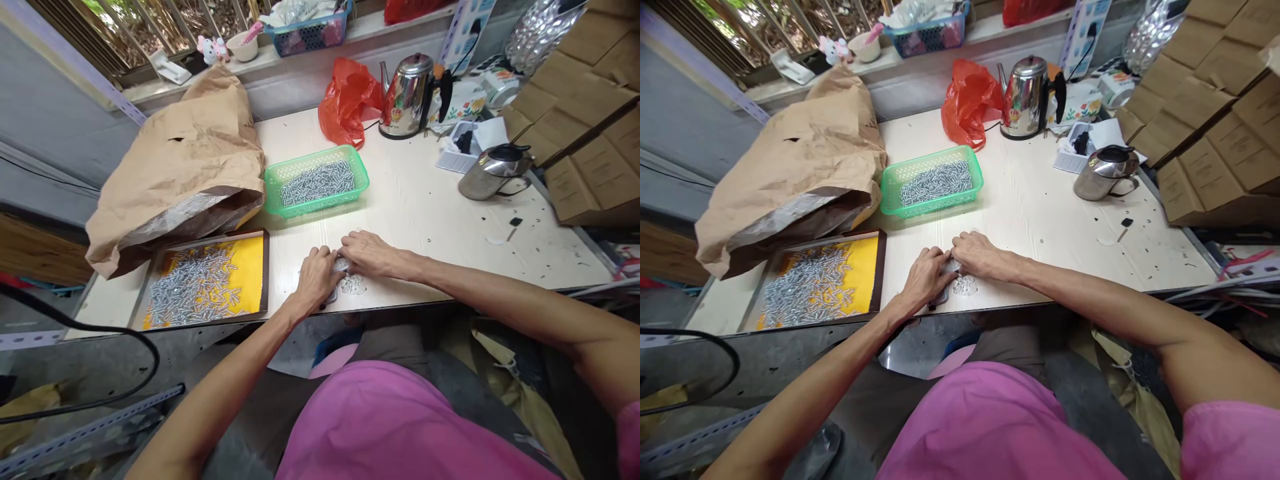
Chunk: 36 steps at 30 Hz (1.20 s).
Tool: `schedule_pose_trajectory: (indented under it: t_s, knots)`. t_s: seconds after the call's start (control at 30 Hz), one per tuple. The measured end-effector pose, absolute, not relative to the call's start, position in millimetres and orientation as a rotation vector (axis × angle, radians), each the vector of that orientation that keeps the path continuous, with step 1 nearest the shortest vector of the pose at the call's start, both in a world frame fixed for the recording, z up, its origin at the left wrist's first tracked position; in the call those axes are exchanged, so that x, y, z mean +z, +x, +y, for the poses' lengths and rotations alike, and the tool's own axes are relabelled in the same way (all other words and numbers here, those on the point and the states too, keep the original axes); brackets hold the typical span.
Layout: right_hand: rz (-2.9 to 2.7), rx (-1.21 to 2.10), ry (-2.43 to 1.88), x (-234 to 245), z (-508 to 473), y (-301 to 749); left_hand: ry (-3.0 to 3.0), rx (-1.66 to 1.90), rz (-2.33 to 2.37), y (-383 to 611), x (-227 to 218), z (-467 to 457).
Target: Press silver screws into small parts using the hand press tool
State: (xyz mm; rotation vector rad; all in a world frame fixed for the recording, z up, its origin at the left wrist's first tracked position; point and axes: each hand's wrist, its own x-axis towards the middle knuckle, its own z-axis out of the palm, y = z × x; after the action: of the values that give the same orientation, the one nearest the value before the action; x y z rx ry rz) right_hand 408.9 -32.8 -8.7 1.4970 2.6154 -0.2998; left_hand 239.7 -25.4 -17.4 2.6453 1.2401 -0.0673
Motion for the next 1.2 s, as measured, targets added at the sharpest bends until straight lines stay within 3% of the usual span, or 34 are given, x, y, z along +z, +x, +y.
schedule_pose_trajectory:
  t_s: [0.3,0.53,0.8,1.0,1.2]
  knots:
    - [2.636,-0.335,1.608,-19,-25,408,2.653,0.022,1.161,237,-21,-7]
    - [2.722,-0.417,1.502,-20,-12,431,2.707,0.415,1.114,225,-44,-55]
    - [2.654,-0.143,1.756,-21,13,414,2.607,0.532,0.986,231,-54,-88]
    - [2.970,-0.174,0.974,-4,-14,344,2.498,0.474,1.014,226,-64,-90]
    - [2.984,-0.076,0.603,-24,-14,304,2.412,0.416,1.035,227,-73,-98]
